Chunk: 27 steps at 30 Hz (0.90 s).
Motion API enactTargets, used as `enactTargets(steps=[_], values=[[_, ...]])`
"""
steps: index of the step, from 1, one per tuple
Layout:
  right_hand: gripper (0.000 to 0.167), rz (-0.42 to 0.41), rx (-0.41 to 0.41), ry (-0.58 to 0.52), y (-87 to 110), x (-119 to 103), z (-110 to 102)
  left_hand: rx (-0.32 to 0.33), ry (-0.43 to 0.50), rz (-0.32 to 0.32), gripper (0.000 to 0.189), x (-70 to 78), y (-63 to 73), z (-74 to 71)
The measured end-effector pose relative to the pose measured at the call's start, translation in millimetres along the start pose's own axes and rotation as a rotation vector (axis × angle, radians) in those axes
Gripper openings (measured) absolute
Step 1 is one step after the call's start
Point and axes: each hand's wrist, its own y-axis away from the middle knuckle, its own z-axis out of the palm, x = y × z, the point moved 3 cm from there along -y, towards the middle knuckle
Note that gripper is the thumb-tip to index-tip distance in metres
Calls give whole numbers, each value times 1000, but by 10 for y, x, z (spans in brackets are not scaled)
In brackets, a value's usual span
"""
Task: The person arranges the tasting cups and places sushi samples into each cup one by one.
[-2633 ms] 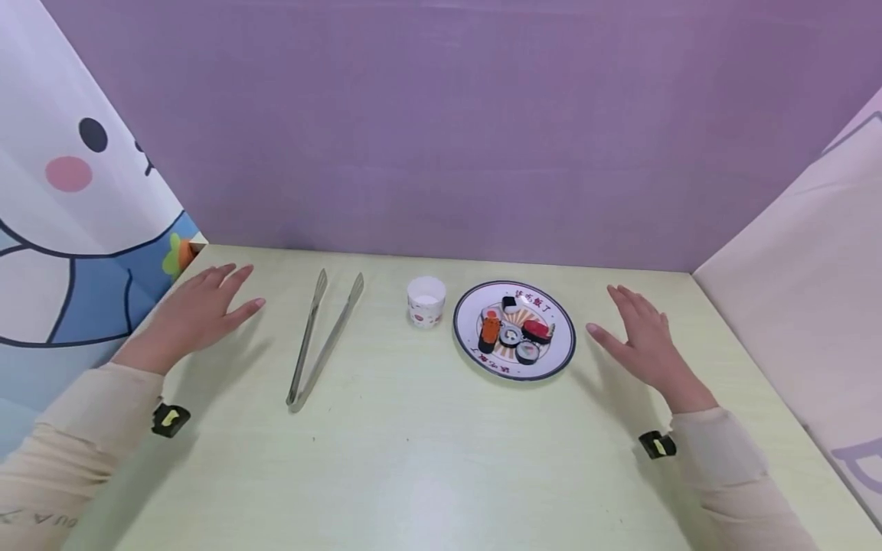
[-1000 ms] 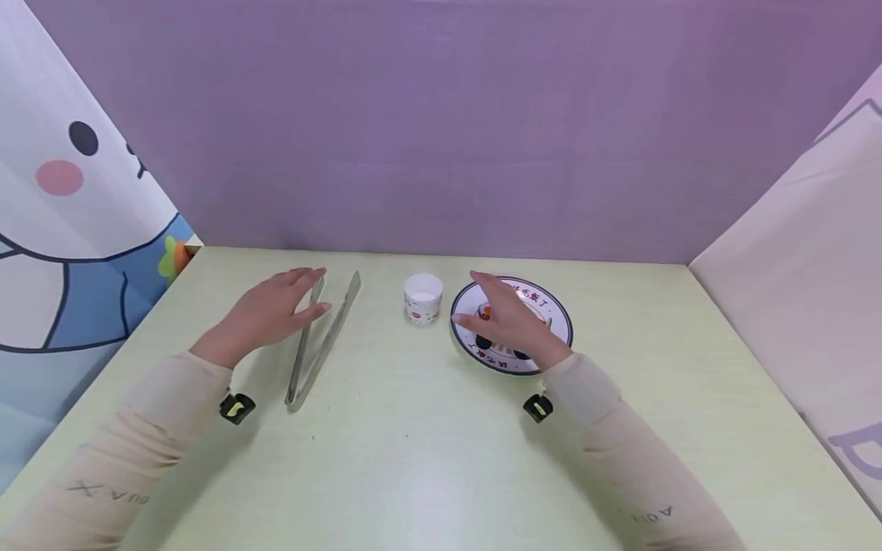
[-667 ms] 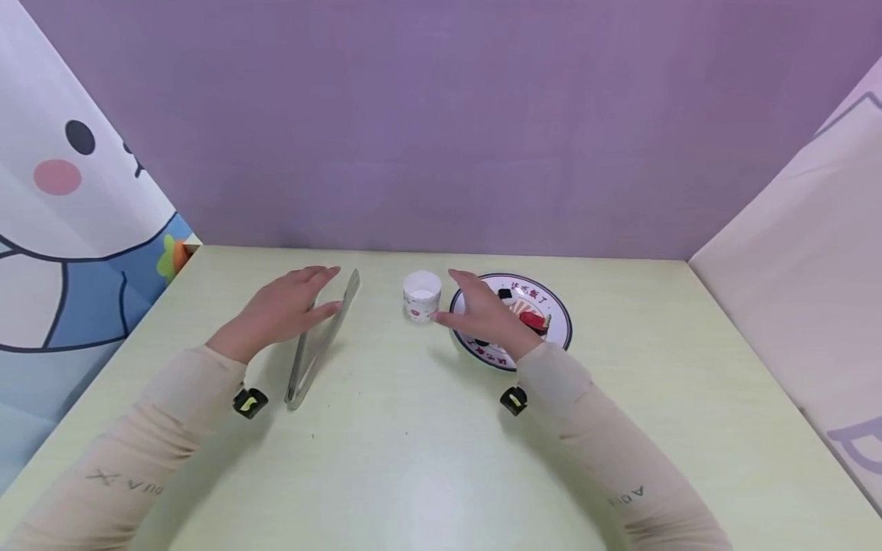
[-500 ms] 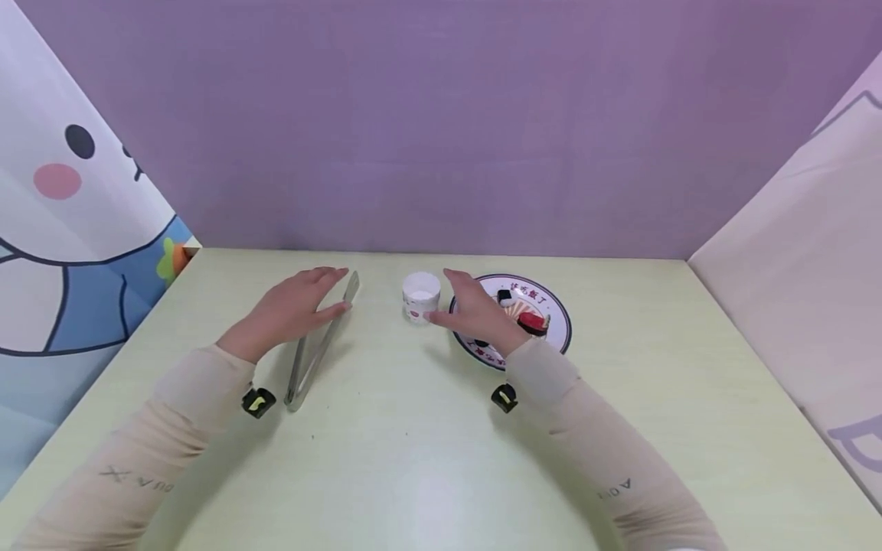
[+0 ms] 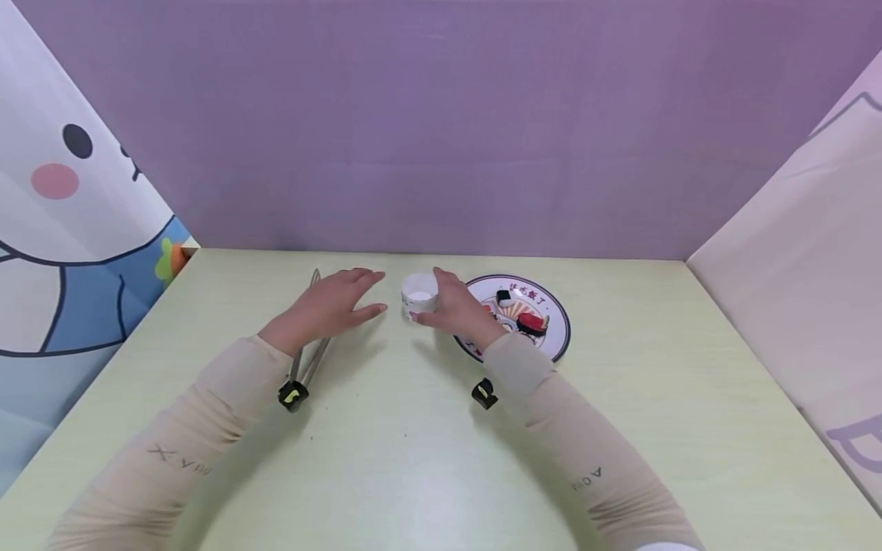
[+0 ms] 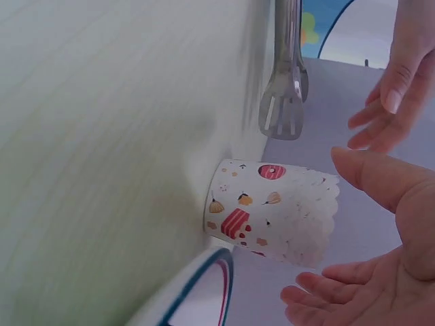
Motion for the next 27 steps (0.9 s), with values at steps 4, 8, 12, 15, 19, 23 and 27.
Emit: enactTargets(steps=[4, 8, 12, 15, 19, 23, 27], values=[[89, 7, 9, -37, -39, 21, 8, -6, -5, 26, 61, 57, -81, 38], [82, 4, 21, -74, -82, 51, 27, 34, -7, 93, 57, 123, -155, 81], [84, 49, 30, -115, -104, 84, 43, 110, -13, 198, 52, 209, -231, 115], [88, 72, 46, -139, -118, 105, 37, 136, -22, 232, 49, 275, -304, 125], [88, 102, 49, -163, -116, 174, 50, 124, -15, 246, 39, 367, -415, 171], [88, 118, 33, -194, -102, 216, 86, 104, -12, 254, 29, 439, -491, 209], [88, 108, 42, -205, -99, 211, 104, 108, -23, 249, 18, 488, -533, 217]])
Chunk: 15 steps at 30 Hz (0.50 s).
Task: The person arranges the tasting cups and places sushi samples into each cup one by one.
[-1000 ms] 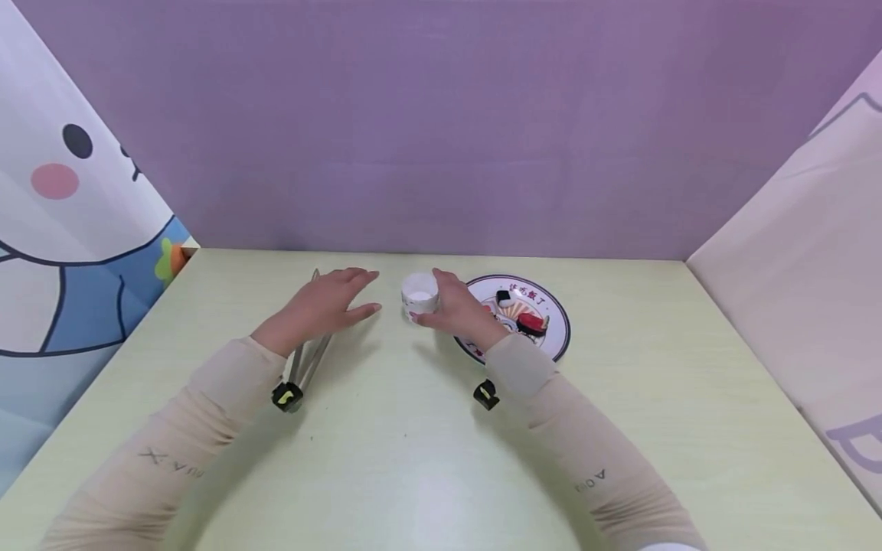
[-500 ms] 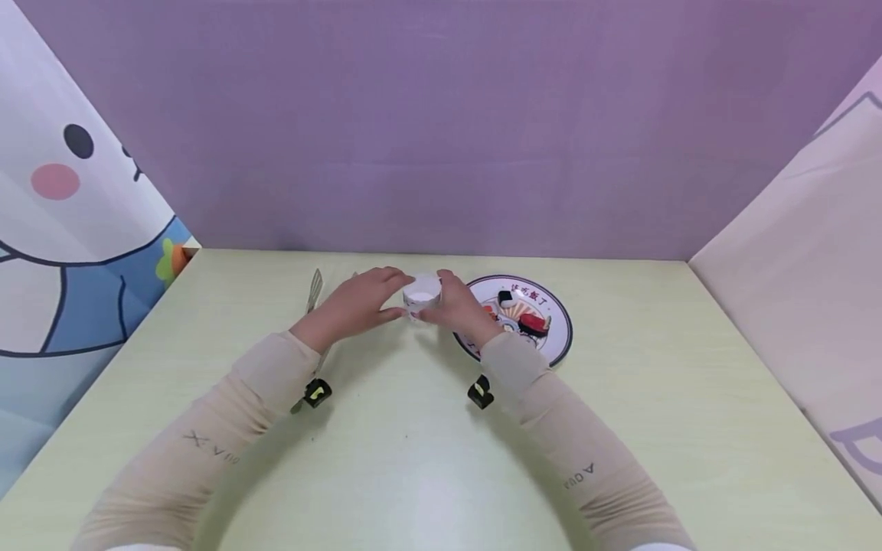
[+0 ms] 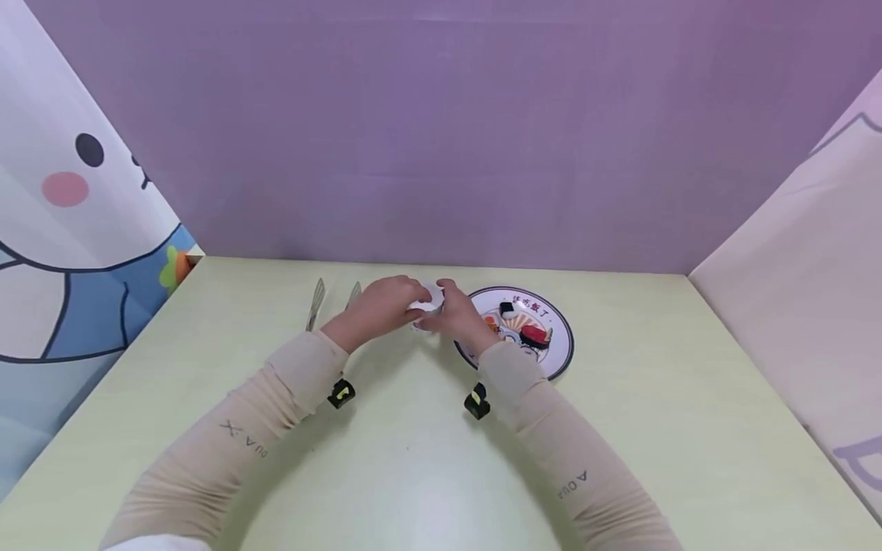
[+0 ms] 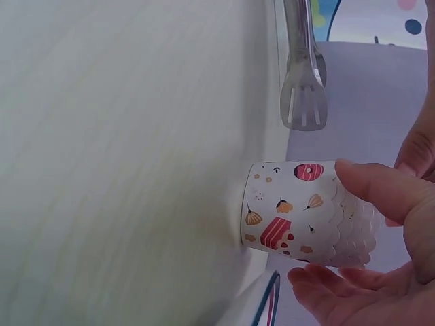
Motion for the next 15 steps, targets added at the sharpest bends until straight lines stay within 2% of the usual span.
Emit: enactTargets(steps=[6, 11, 15], values=[[83, 10, 35, -7, -22, 10, -2, 14, -16, 14, 4, 32, -63, 12], [76, 27, 36, -62, -27, 31, -8, 11, -4, 26, 16, 34, -100, 45], [70, 23, 43, -58, -41, 37, -17, 12, 27, 17, 21, 32, -124, 50]])
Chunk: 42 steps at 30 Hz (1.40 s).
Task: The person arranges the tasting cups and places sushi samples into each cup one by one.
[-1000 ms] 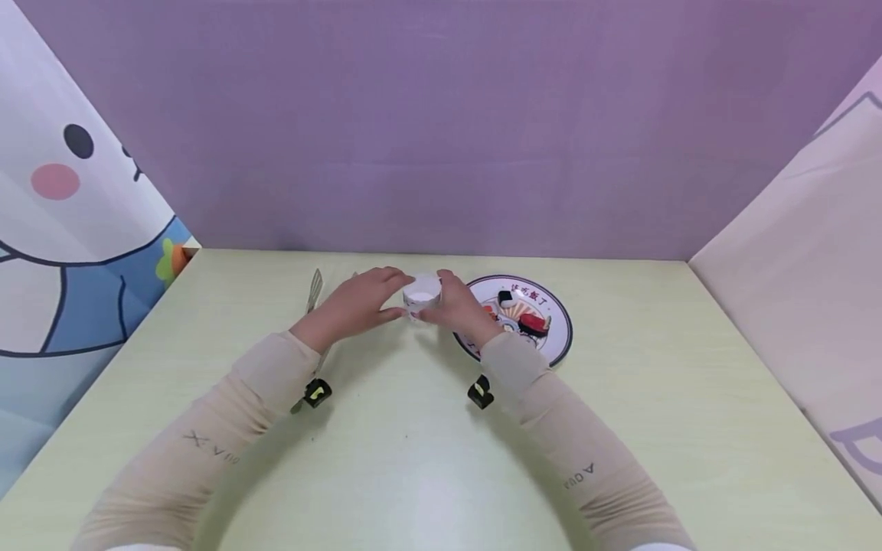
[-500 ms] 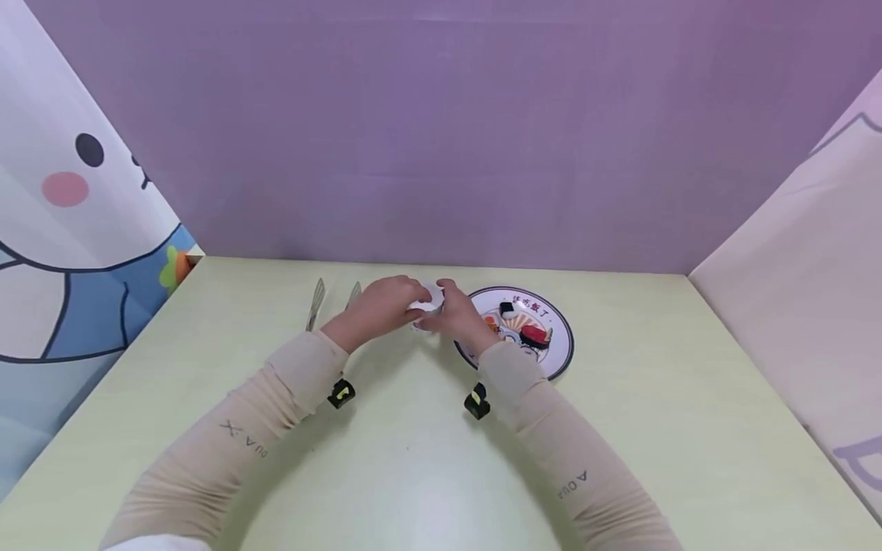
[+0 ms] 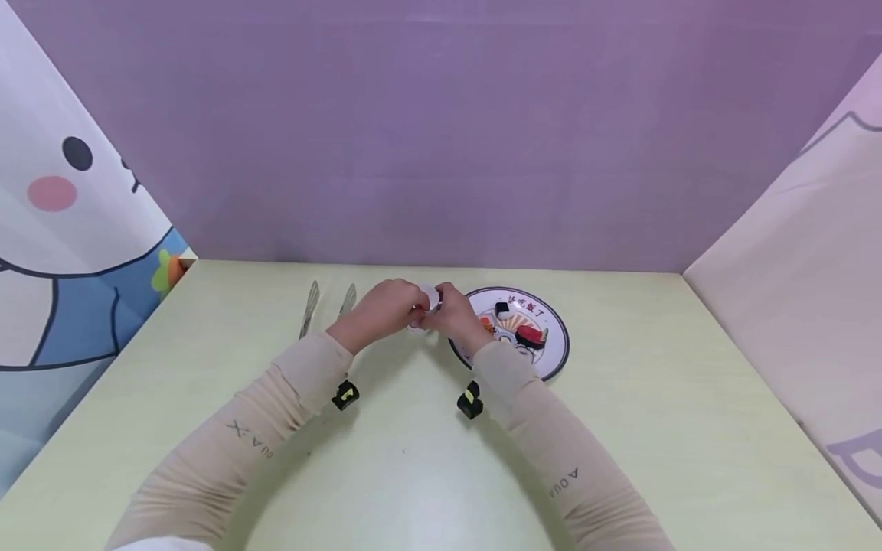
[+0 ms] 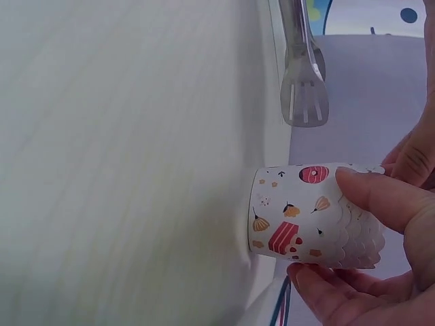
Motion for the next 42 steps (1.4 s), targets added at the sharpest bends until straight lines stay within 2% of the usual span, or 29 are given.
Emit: enactTargets(steps=[6, 14, 22, 27, 34, 42], values=[[61, 17, 18, 19, -33, 13, 18, -4, 17, -12, 20, -6, -11, 9], [60, 24, 40, 32, -42, 3, 41, 8, 25, -22, 26, -16, -38, 3], [54, 8, 48, -12, -15, 18, 45, 22, -22, -37, 24, -39, -81, 4], [49, -8, 43, -48, 6, 9, 58, 46, -68, -38, 21, -43, -68, -40], [51, 7, 51, 14, -10, 2, 80, 90, -130, -13, 14, -15, -55, -117], [55, 6, 35, -29, -11, 1, 90, 85, -89, -25, 4, -3, -45, -309]])
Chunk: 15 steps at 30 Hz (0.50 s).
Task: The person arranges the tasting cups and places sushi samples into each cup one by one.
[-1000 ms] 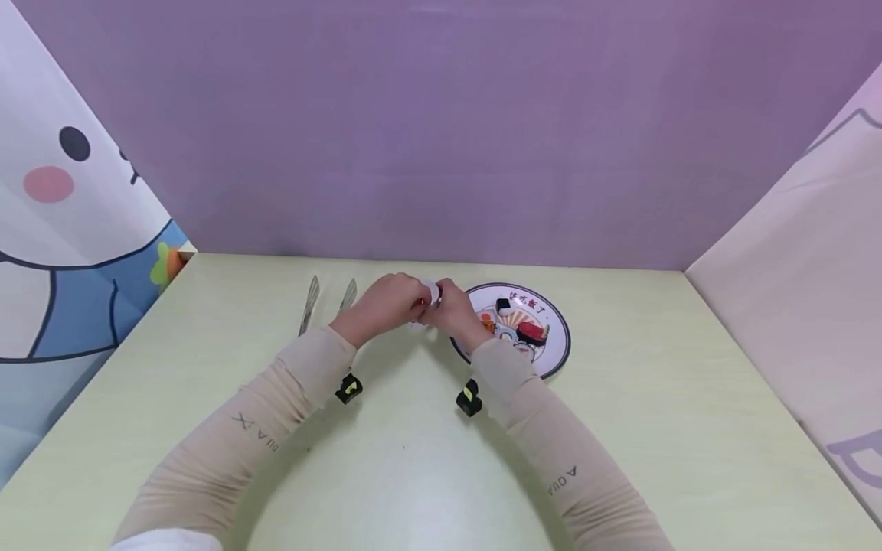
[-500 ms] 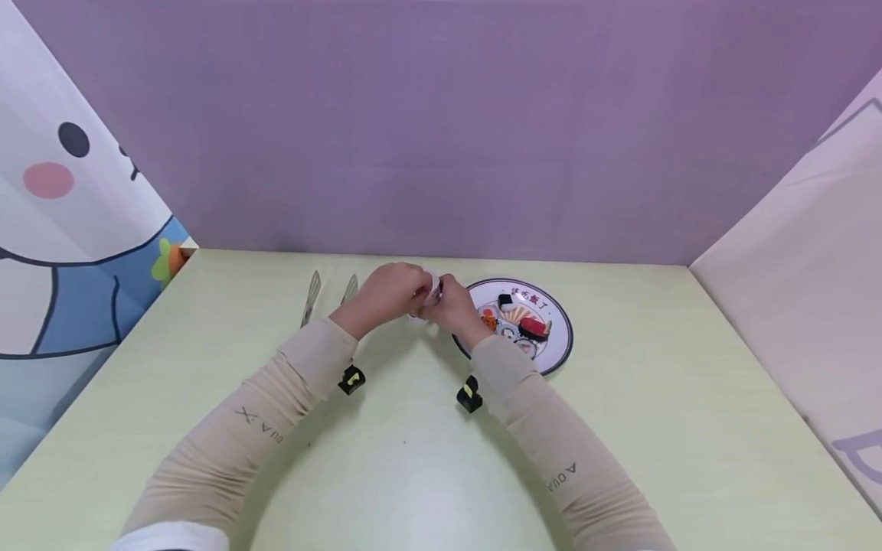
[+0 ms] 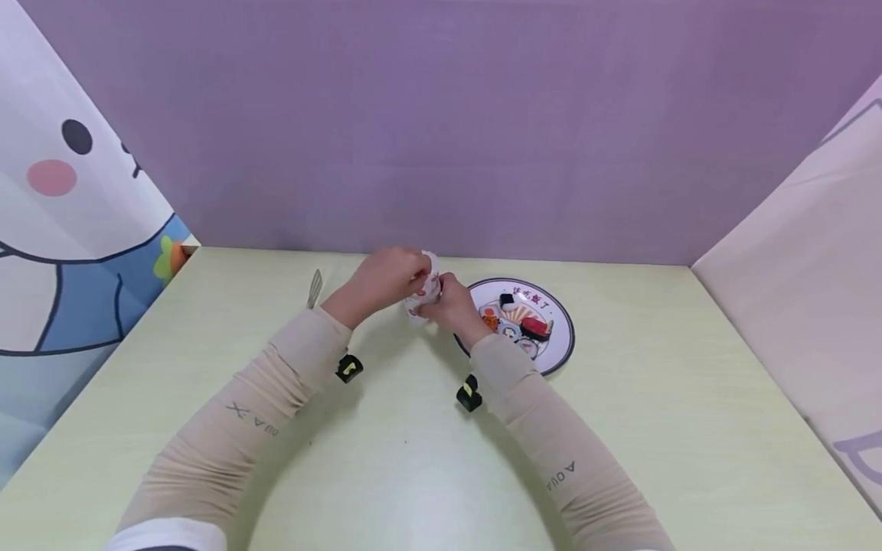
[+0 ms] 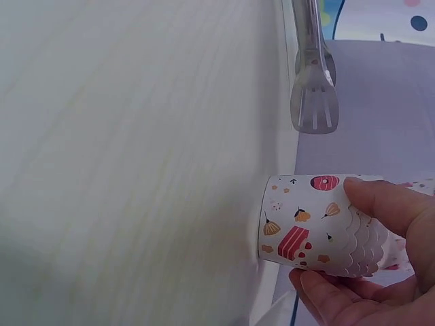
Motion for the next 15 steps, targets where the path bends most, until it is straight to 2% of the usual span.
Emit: enactTargets(steps=[8, 15], values=[[58, 16, 12, 19, -32, 13, 4, 66, 19, 15, 4, -36, 53, -190], [63, 33, 26, 39, -42, 8, -2, 48, 21, -52, 4, -124, 101, -259]])
